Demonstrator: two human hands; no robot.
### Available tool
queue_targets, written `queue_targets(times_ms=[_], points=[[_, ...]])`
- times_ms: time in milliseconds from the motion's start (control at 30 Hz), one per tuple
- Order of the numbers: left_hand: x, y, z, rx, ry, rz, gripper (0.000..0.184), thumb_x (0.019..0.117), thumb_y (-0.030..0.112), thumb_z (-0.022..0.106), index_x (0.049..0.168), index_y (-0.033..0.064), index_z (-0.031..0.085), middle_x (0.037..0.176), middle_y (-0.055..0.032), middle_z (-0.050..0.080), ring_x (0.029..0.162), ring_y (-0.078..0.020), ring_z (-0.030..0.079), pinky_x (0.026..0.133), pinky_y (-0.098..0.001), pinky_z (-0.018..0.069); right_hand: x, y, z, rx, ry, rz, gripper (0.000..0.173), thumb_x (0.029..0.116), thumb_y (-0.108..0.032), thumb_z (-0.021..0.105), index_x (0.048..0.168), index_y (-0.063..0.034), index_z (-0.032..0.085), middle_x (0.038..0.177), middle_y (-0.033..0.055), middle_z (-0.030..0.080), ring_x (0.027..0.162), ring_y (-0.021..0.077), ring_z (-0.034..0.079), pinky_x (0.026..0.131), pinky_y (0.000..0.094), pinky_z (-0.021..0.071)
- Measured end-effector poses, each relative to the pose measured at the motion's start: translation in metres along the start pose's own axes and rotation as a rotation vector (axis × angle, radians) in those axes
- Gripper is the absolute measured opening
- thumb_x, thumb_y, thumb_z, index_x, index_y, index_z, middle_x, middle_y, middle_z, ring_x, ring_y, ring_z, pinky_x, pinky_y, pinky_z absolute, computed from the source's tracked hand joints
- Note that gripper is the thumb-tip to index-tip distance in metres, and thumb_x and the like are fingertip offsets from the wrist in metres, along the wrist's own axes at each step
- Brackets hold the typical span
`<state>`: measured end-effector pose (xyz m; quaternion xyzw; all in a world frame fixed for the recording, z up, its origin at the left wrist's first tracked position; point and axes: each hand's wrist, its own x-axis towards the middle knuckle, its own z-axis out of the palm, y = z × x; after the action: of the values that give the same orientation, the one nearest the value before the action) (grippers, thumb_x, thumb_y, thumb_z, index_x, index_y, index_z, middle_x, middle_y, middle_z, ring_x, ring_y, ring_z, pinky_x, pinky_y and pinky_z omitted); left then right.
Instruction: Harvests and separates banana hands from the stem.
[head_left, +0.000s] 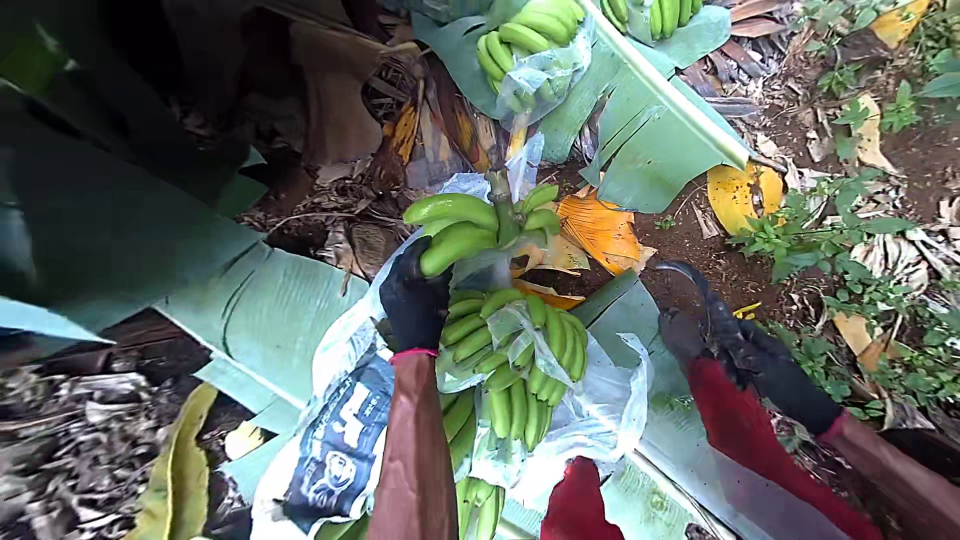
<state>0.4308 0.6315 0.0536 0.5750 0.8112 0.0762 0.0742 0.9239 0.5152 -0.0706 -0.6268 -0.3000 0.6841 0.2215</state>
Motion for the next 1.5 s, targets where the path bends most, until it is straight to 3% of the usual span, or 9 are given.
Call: queue_targets(times_ms=[100, 200, 367, 600, 800, 1033, 1233, 1400, 1500], points=[[-0.02, 0.025, -0.028, -0.145, 0.095, -0.077, 0.054, 0.0874, 0.034, 0.082, 0.135, 0.0136, 0.066, 0.125, -0.0163, 0.072, 0.11, -0.0369, 0.07, 0.094, -0.0635, 0.0521, -0.021, -0.067, 0.033, 0.164, -0.058, -0.156, 0.037, 0.1048, -0.024, 0.044, 0.137, -0.0048, 0.046, 0.085, 0.0061, 0.067, 0.059, 0.017, 0.064, 0.051, 0.033, 0.0578], [-0.04, 0.068, -0.054, -0.271, 0.108, -0.177, 0.055, 0.0862, 0.034, 0.082, 0.133, 0.0103, 0.067, 0.119, -0.0181, 0.073, 0.109, -0.0353, 0.07, 0.095, -0.0601, 0.0523, -0.042, -0.112, 0.069, 0.303, -0.155, -0.267, 0.038, 0.1068, -0.025, 0.041, 0.136, -0.0016, 0.048, 0.085, 0.008, 0.067, 0.06, 0.0193, 0.065, 0.054, 0.0359, 0.0596], [-0.079, 0.131, -0.06, -0.397, 0.096, -0.27, 0.053, 0.0842, 0.033, 0.083, 0.128, 0.0057, 0.069, 0.115, -0.0186, 0.074, 0.109, -0.0327, 0.07, 0.098, -0.0562, 0.053, -0.071, -0.147, 0.093, 0.443, -0.181, -0.234, 0.038, 0.1077, -0.024, 0.04, 0.137, -0.0001, 0.048, 0.082, 0.0113, 0.065, 0.057, 0.0223, 0.065, 0.051, 0.038, 0.0595], [-0.125, 0.191, -0.046, -0.465, 0.081, -0.325, 0.05, 0.0841, 0.029, 0.084, 0.127, 0.008, 0.07, 0.114, -0.0159, 0.075, 0.108, -0.0317, 0.071, 0.096, -0.0573, 0.0529, -0.112, -0.132, 0.068, 0.555, -0.001, -0.113, 0.033, 0.1097, -0.022, 0.039, 0.132, 0.001, 0.047, 0.075, 0.0117, 0.063, 0.052, 0.022, 0.064, 0.046, 0.0363, 0.0582], [-0.156, 0.22, -0.036, -0.431, 0.064, -0.4, 0.05, 0.0838, 0.031, 0.084, 0.128, 0.0102, 0.071, 0.114, -0.0158, 0.075, 0.106, -0.0331, 0.072, 0.093, -0.0596, 0.0524, -0.106, -0.125, 0.047, 0.404, -0.019, 0.026, 0.032, 0.1106, -0.023, 0.043, 0.132, -0.0006, 0.049, 0.076, 0.0113, 0.063, 0.053, 0.0214, 0.063, 0.047, 0.035, 0.0573], [-0.188, 0.242, -0.025, -0.397, 0.132, -0.469, 0.05, 0.0845, 0.028, 0.084, 0.128, 0.0072, 0.071, 0.116, -0.0165, 0.075, 0.105, -0.0344, 0.072, 0.091, -0.0586, 0.0538, -0.097, -0.125, 0.036, 0.279, -0.117, 0.093, 0.03, 0.1113, -0.025, 0.042, 0.129, -0.0021, 0.05, 0.073, 0.0104, 0.062, 0.051, 0.0212, 0.062, 0.046, 0.0354, 0.0567], [-0.212, 0.253, -0.011, -0.392, 0.225, -0.507, 0.048, 0.0843, 0.024, 0.084, 0.126, 0.0041, 0.071, 0.116, -0.0178, 0.075, 0.103, -0.0349, 0.073, 0.089, -0.0567, 0.0559, -0.12, -0.134, 0.041, 0.341, -0.102, 0.179, 0.027, 0.1111, -0.026, 0.043, 0.118, -0.0016, 0.051, 0.068, 0.0069, 0.055, 0.046, 0.0175, 0.055, 0.041, 0.0323, 0.0511], [-0.228, 0.259, -0.003, -0.415, 0.175, -0.513, 0.049, 0.0873, 0.023, 0.08, 0.13, 0.0023, 0.068, 0.122, -0.0206, 0.072, 0.11, -0.0375, 0.071, 0.094, -0.0572, 0.0546, -0.145, -0.13, 0.039, 0.417, -0.114, 0.211, 0.035, 0.1113, -0.035, 0.041, 0.108, -0.0032, 0.056, 0.068, 0.0046, 0.055, 0.045, 0.0143, 0.053, 0.041, 0.0292, 0.0494], [-0.247, 0.26, 0.0, -0.455, 0.127, -0.528, 0.051, 0.0882, 0.025, 0.08, 0.132, 0.0031, 0.067, 0.123, -0.0198, 0.072, 0.111, -0.0362, 0.071, 0.096, -0.056, 0.0546, -0.159, -0.118, 0.039, 0.54, -0.116, 0.239, 0.035, 0.1118, -0.035, 0.037, 0.111, -0.0041, 0.054, 0.071, 0.0043, 0.054, 0.046, 0.013, 0.052, 0.041, 0.0278, 0.0493]])
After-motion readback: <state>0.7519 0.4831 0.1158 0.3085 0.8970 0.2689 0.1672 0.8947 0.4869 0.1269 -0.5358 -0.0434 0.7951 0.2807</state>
